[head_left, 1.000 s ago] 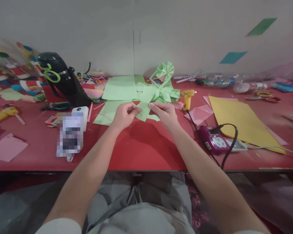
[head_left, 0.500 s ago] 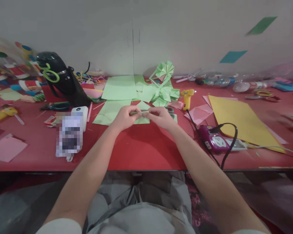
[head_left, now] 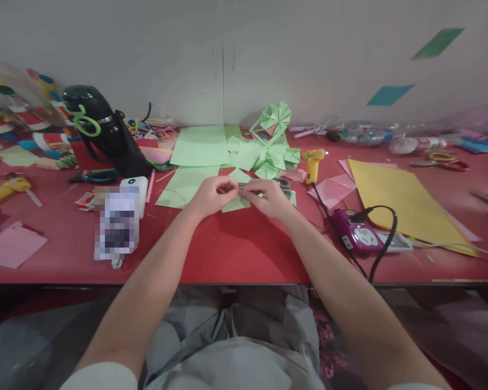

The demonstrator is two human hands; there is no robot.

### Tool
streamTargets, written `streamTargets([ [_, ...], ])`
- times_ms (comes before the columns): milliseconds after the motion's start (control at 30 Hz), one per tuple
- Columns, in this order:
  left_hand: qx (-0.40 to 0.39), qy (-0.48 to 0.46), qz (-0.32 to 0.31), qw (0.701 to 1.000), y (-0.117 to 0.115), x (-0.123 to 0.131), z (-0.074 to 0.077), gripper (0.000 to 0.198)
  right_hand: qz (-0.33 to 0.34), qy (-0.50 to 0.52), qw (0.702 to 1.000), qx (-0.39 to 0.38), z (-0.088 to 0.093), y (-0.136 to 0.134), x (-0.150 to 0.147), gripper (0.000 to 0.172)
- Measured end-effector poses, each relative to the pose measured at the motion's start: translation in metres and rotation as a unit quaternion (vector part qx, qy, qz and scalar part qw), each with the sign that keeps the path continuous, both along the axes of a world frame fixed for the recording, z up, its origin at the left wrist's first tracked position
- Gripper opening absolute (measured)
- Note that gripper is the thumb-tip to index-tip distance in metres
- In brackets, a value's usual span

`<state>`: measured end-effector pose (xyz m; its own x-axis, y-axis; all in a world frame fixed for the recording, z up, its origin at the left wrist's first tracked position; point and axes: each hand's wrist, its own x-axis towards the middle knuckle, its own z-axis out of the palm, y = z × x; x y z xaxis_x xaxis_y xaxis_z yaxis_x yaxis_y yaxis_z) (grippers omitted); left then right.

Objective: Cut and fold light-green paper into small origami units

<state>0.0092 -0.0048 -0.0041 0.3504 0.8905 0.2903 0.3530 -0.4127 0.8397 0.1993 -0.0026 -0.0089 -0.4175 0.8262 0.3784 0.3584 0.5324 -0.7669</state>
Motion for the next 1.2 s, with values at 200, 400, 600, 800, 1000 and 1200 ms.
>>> streamTargets([
  [200, 0.020, 0.022, 0.002, 1.000, 0.000, -0.002, 0.003, 0.013, -0.027, 0.010, 1.000, -0.006, 0.001, -0.002, -0.001, 0.026],
  [400, 0.023, 0.039, 0.022, 0.999, 0.002, -0.008, 0.003, 0.008, -0.031, 0.045, 0.998, 0.018, 0.002, 0.001, 0.002, 0.022],
  [600, 0.043, 0.103, 0.088, 0.990, 0.003, -0.015, 0.006, 0.007, -0.037, 0.066, 0.996, 0.049, 0.001, 0.004, 0.005, 0.020],
  [800, 0.032, 0.176, 0.144, 0.973, 0.000, -0.014, 0.008, 0.007, -0.032, 0.059, 0.997, 0.045, -0.001, 0.004, 0.003, 0.018],
  [1000, 0.053, 0.174, 0.205, 0.962, 0.010, -0.030, 0.002, 0.010, -0.091, 0.140, 0.985, 0.038, 0.003, 0.007, 0.014, 0.020],
  [1200, 0.005, -0.049, 0.078, 0.996, 0.010, -0.020, 0.005, 0.027, -0.065, 0.115, 0.991, 0.011, 0.003, 0.004, 0.008, 0.023],
])
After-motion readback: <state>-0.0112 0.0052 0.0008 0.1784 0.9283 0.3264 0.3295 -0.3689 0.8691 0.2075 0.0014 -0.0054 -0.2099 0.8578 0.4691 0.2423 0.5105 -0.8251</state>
